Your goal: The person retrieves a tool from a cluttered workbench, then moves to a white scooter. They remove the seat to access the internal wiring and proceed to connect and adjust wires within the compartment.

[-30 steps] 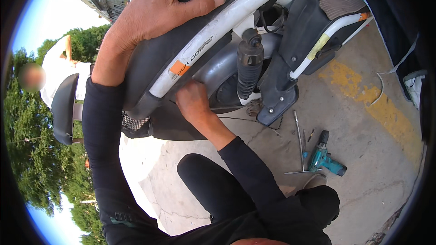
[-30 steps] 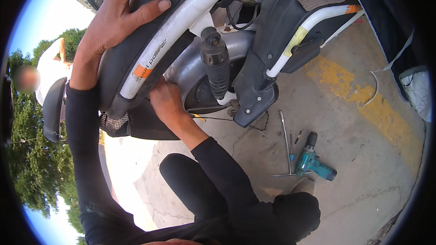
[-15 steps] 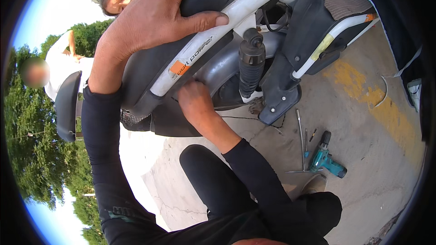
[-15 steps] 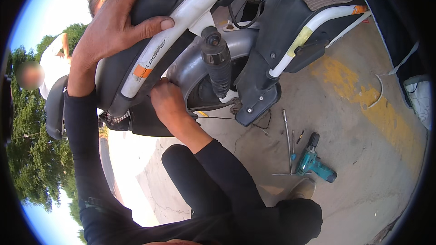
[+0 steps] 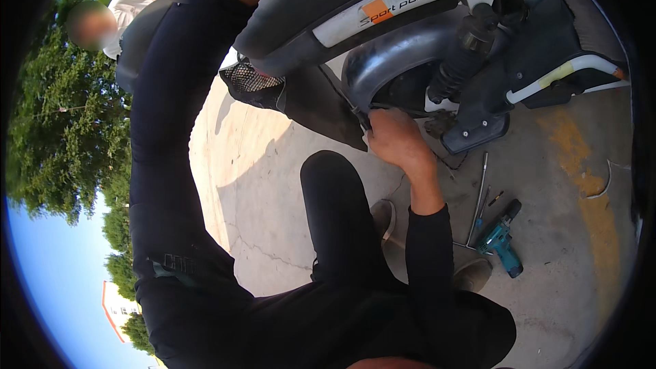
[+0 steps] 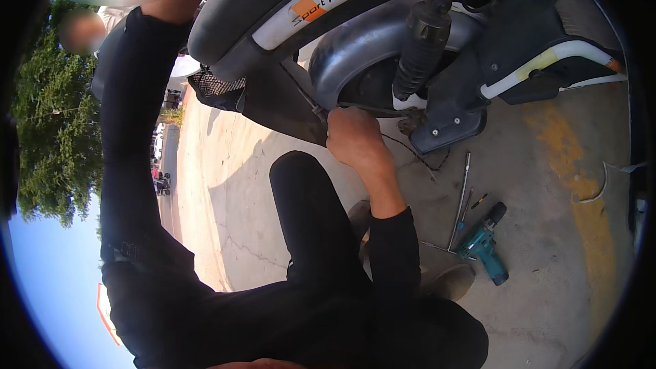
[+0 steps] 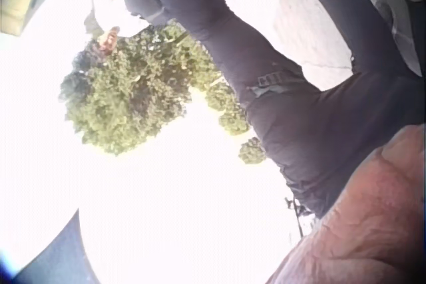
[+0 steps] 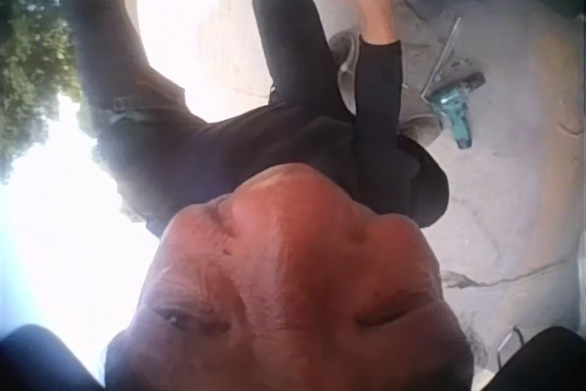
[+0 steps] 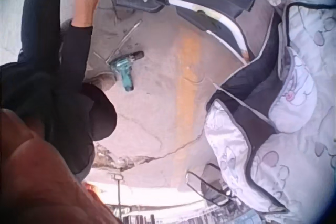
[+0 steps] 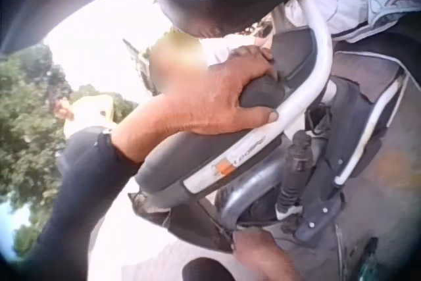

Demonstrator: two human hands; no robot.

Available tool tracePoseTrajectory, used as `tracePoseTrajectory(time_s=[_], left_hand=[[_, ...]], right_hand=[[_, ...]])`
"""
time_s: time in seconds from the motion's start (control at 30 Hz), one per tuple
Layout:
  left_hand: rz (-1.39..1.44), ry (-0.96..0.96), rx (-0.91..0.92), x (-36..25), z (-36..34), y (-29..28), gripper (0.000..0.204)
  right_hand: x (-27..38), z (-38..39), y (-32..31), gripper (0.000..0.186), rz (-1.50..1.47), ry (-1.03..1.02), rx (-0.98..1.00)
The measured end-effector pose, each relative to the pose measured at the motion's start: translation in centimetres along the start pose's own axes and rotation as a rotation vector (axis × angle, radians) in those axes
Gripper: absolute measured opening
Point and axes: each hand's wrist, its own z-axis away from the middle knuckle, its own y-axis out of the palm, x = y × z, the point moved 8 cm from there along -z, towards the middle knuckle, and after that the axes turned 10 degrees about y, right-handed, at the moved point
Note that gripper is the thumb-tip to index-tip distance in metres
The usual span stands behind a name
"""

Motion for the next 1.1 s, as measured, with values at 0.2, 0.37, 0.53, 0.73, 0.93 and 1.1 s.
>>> tracePoseTrajectory(time_s=[0.2,0.37,0.53,0.73,0.93,1.1], left_hand=[[-0.158,-0.118,-0.146,-1.1,3.8,0.4,0.065],[-0.446,-0.460,-0.247,-4.8,13.9,1.1,0.076],[-0.505,-0.688,-0.374,-5.8,23.5,1.1,0.074],[-0.482,-0.760,-0.539,-4.0,29.6,1.7,0.078],[-0.558,-0.619,-0.715,-2.8,29.0,1.5,0.051],[-0.374,-0.668,-0.830,-3.3,28.1,1.7,0.027]], right_hand=[[-2.8,9.7,-14.0,0.021,-0.771,-0.084,-0.059],[5.2,11.8,-23.5,0.022,-0.007,-0.478,-1.303],[8.4,7.6,-26.3,0.033,0.394,-0.460,-1.449],[9.3,5.6,-27.2,0.032,0.326,-0.223,-1.340],[8.9,5.6,-25.8,0.037,0.262,-0.388,-1.443],[7.8,6.7,-24.6,0.039,-0.043,-0.442,-1.514]])
